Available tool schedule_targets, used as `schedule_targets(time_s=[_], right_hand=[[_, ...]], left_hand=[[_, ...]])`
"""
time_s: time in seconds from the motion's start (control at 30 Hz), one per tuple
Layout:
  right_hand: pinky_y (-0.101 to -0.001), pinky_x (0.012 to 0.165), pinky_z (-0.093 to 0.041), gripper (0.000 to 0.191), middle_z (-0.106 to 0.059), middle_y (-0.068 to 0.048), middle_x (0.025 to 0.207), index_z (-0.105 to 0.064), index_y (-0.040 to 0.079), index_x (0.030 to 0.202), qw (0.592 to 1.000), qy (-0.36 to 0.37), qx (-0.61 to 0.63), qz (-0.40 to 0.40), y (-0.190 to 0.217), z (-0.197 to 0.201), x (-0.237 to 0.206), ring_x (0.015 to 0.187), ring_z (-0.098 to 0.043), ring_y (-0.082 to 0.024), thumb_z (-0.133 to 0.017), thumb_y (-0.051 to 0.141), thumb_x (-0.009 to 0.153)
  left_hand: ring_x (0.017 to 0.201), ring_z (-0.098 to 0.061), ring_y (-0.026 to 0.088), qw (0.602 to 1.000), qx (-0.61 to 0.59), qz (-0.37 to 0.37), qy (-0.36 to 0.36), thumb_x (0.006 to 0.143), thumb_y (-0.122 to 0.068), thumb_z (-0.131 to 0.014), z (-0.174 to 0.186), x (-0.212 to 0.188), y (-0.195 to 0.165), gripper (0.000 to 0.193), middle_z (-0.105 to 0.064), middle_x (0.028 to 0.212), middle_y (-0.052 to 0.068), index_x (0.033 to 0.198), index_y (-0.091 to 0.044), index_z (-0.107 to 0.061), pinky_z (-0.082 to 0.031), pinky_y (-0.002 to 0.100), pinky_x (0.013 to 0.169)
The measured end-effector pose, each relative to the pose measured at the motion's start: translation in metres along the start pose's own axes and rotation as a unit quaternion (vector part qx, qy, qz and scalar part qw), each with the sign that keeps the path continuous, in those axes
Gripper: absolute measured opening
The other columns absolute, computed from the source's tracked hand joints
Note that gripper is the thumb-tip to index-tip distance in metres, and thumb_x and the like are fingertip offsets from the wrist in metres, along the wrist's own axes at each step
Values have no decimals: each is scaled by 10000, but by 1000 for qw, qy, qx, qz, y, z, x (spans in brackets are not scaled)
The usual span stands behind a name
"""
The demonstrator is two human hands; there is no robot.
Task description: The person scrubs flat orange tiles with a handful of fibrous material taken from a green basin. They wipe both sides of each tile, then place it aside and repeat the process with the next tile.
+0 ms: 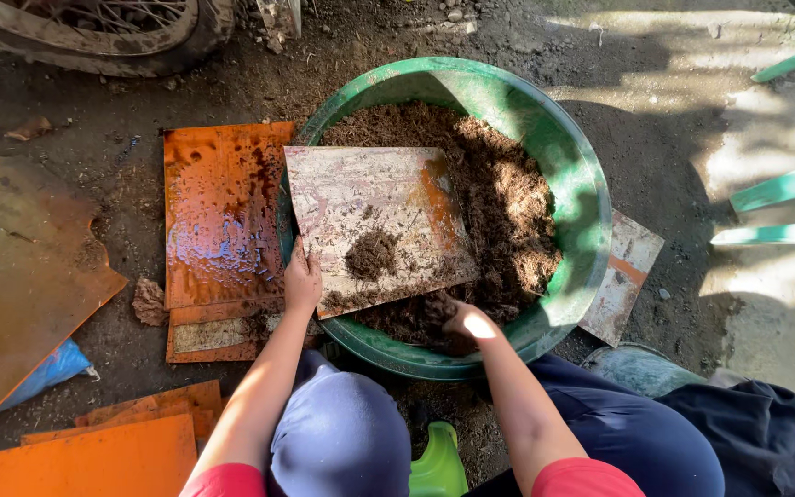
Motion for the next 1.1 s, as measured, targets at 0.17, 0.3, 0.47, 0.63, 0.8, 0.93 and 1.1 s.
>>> schedule_targets(time_s=[0.17,0.3,0.47,0.63,0.8,0.93,1.1], right_hand=[[-499,1105,-490,975,-531,-257,1470,-254,139,1593,950,85,251,166,48,50,-18,1300,-564,-373,-774,117,769],[-701,1131,-225,932,-37,-143,1659,-202,370,1581,960,-84,220,153,138,65,-30,1478,-183,-399,-744,358,823],[-748,1142,-57,669,36,-78,1671,-463,407,1455,925,-350,69,133,232,-5,-21,1506,-49,-469,-734,540,857],[-778,1060,-253,425,-302,-84,1617,-664,387,1278,864,-405,-86,288,219,-44,3,1434,-318,-446,-707,378,856],[-521,1168,-501,374,-540,29,1532,-713,336,1284,801,-537,-67,256,139,29,45,1427,-524,-281,-541,124,1028],[-642,1183,-211,540,-209,-151,1656,-295,419,1575,917,-399,-1,28,107,58,74,1495,-208,-431,-451,444,1059],[-605,1202,-180,867,-101,-157,1659,60,329,1607,924,-380,47,16,116,37,60,1493,-114,-397,-421,666,969]], left_hand=[[734,-661,359,998,-11,46,50,1062,-362,-440,2,-4,-2,586,-701,897,242,1574,-94,-339,-528,475,685],[723,-660,409,991,23,106,80,1048,-364,-415,-3,-4,1,613,-705,836,270,1614,-147,-319,-523,493,684],[823,-677,420,998,-4,-49,-44,1070,-350,-464,-10,-4,12,533,-704,995,256,1519,-63,-441,-544,483,700],[835,-665,449,999,37,2,-23,1018,-339,-492,-14,-3,18,552,-699,994,268,1510,-92,-459,-534,509,721],[742,-664,437,997,54,-49,20,1029,-317,-475,-16,-4,12,568,-696,922,263,1530,-61,-407,-532,505,632],[699,-668,407,998,40,-39,34,1064,-358,-457,-14,-8,5,546,-707,880,230,1523,-64,-422,-537,490,593],[669,-660,397,997,66,-26,30,1038,-378,-431,-1,-5,-13,588,-711,858,212,1538,-70,-394,-529,493,570]])
Point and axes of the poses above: each hand's wrist, its own x-axis towards the middle knuckle, its own z-axis out of the back of the hand, y = z × x, the point moved 2 cm from there along x, towards the middle knuckle
